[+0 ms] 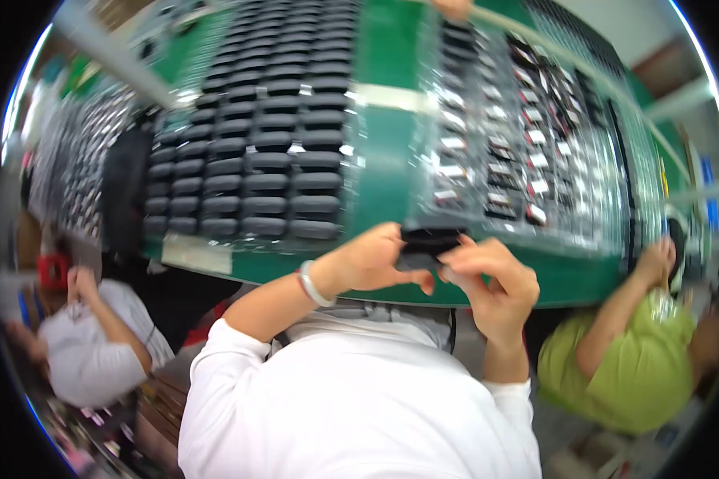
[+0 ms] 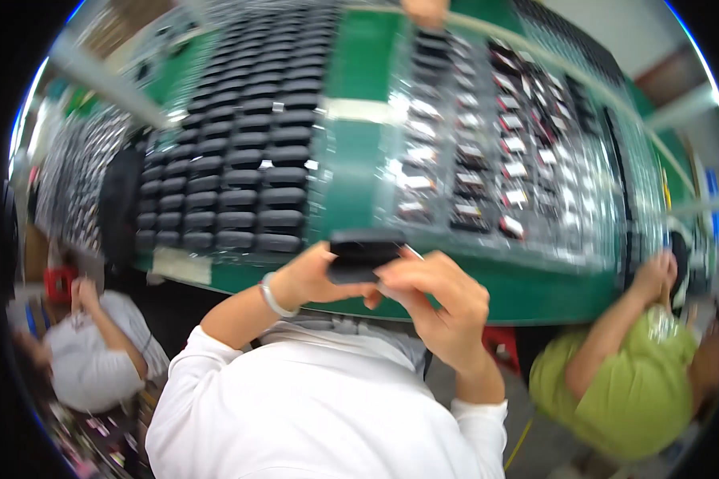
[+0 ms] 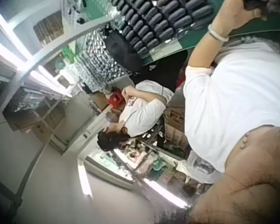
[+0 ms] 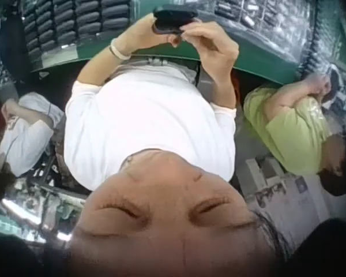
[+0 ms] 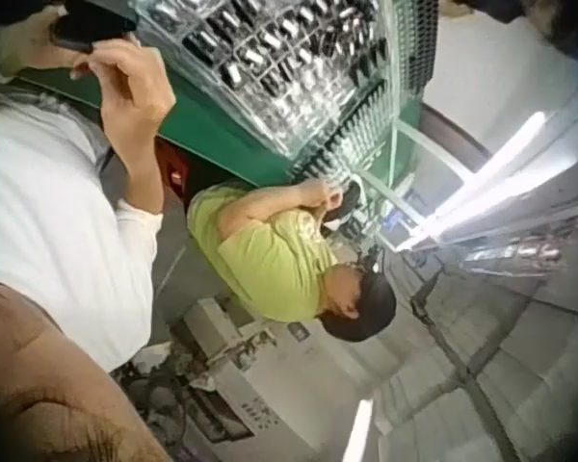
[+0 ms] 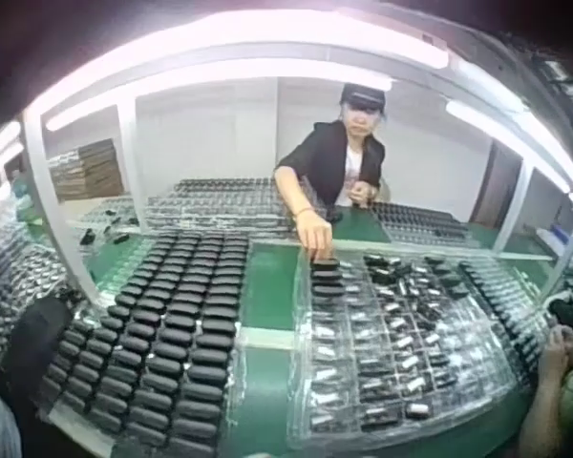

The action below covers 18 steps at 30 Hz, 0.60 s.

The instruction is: The person assembles earbud components by hand, placing circuit boards and earbuds into earbud cases on a production line.

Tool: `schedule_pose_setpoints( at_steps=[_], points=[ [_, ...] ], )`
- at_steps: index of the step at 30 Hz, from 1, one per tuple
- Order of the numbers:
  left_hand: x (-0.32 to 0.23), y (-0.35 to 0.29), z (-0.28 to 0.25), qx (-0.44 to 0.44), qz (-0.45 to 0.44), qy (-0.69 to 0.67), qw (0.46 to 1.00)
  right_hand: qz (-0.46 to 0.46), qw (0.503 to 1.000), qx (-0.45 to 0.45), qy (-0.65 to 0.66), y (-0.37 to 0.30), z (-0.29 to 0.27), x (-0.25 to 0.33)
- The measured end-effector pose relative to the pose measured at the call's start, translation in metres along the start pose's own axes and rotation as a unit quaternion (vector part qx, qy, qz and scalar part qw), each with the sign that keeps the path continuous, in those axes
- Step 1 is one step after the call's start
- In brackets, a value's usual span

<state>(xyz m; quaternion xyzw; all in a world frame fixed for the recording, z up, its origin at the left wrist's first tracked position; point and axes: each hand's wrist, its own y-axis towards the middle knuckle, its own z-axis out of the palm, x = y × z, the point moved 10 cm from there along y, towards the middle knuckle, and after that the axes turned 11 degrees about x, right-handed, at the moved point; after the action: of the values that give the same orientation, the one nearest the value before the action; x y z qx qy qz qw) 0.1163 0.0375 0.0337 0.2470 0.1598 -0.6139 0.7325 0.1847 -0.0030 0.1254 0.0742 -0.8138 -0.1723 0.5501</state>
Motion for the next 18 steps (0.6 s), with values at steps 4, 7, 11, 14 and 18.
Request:
schedule_pose_setpoints(
  at_steps=[4, 7, 11, 14, 18],
  points=[
    [-0.003, 0.019, -0.004, 0.063, 0.025, -0.037, 0.997, -0.032, 0.999, -0.002, -0.011, 0.004, -0.017, -0.008],
    [-0.002, 0.023, -0.015, -0.002, 0.008, -0.005, 1.000, -0.032, 0.999, 0.003, -0.011, 0.004, -0.022, -0.018],
    [-0.006, 0.018, -0.030, 0.010, 0.047, -0.047, 0.998, 0.038, 0.993, -0.104, -0.038, -0.018, -0.045, -0.023],
    [-0.019, 0.017, -0.025, 0.062, 0.129, -0.049, 0.989, 0.046, 0.965, -0.025, -0.256, -0.047, -0.024, -0.045],
    [-0.018, 0.012, -0.025, 0.019, 0.118, -0.044, 0.992, 0.087, 0.936, 0.033, -0.339, -0.057, 0.012, -0.078]
  ],
)
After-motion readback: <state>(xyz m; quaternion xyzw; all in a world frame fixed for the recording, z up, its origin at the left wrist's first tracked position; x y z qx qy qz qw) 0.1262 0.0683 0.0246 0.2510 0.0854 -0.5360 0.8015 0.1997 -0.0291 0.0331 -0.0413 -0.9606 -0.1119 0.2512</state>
